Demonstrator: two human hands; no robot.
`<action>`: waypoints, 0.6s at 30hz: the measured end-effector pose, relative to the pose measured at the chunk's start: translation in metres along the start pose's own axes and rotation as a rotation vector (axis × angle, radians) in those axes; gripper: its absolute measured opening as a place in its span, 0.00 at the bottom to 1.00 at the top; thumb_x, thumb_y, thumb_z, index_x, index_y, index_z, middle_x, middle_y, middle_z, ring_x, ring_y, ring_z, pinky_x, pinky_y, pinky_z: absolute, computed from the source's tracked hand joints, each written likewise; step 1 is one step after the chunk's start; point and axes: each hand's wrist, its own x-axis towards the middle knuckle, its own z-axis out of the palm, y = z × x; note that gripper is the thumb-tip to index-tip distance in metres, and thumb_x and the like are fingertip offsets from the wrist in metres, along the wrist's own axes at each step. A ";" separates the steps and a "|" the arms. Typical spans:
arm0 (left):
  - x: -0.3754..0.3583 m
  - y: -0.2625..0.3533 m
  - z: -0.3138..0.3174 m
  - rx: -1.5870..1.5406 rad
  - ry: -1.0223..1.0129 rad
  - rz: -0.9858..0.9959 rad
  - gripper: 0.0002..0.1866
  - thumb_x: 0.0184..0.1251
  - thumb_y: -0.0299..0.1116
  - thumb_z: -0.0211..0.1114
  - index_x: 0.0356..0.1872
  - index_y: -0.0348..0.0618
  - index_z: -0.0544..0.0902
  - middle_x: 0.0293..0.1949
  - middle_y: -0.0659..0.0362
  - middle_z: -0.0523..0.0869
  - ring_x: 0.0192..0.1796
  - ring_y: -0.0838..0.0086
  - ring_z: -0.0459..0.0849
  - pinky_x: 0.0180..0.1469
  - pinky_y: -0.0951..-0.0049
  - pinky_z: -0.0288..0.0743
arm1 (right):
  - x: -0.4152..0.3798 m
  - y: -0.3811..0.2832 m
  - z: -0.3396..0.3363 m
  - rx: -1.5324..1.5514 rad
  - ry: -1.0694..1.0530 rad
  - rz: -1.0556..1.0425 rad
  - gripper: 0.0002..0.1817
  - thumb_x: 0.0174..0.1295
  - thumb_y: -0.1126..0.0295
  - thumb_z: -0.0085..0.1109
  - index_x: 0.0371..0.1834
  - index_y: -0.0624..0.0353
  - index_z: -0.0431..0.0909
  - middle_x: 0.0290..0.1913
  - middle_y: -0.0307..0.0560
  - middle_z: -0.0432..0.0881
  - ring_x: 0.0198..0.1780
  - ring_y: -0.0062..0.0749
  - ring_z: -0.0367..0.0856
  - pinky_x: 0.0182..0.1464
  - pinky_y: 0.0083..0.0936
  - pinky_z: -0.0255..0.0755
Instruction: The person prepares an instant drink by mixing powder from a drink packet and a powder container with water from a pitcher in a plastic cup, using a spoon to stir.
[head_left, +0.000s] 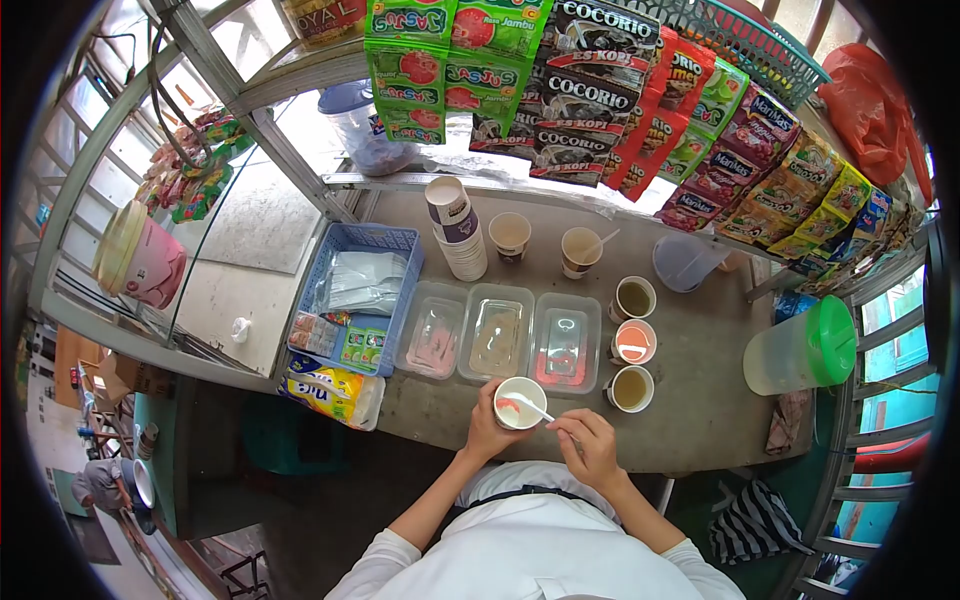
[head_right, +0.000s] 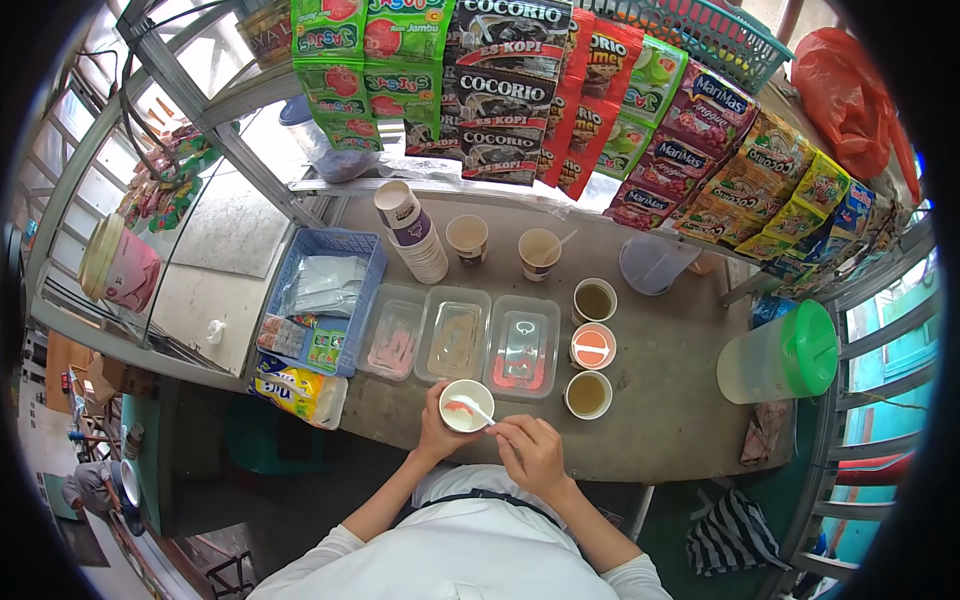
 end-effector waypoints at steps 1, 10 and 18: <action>0.000 0.000 0.000 0.003 0.000 -0.004 0.48 0.38 0.36 0.85 0.61 0.42 0.64 0.48 0.50 0.83 0.51 0.59 0.85 0.51 0.64 0.79 | 0.000 -0.001 -0.001 0.003 0.007 -0.003 0.06 0.56 0.77 0.58 0.36 0.59 0.82 0.33 0.47 0.80 0.30 0.39 0.79 0.33 0.31 0.71; -0.005 -0.005 0.001 -0.036 0.077 0.022 0.50 0.36 0.38 0.86 0.61 0.40 0.63 0.49 0.48 0.83 0.51 0.59 0.85 0.51 0.64 0.80 | -0.001 -0.005 -0.011 0.085 0.079 -0.036 0.05 0.57 0.78 0.56 0.35 0.63 0.81 0.32 0.49 0.79 0.30 0.34 0.79 0.32 0.27 0.71; -0.008 -0.005 0.001 0.026 0.239 0.082 0.52 0.34 0.38 0.87 0.61 0.40 0.62 0.52 0.48 0.80 0.53 0.60 0.83 0.54 0.64 0.79 | -0.004 0.015 -0.003 0.023 0.237 0.280 0.07 0.62 0.79 0.55 0.41 0.62 0.81 0.36 0.50 0.80 0.30 0.37 0.79 0.36 0.29 0.73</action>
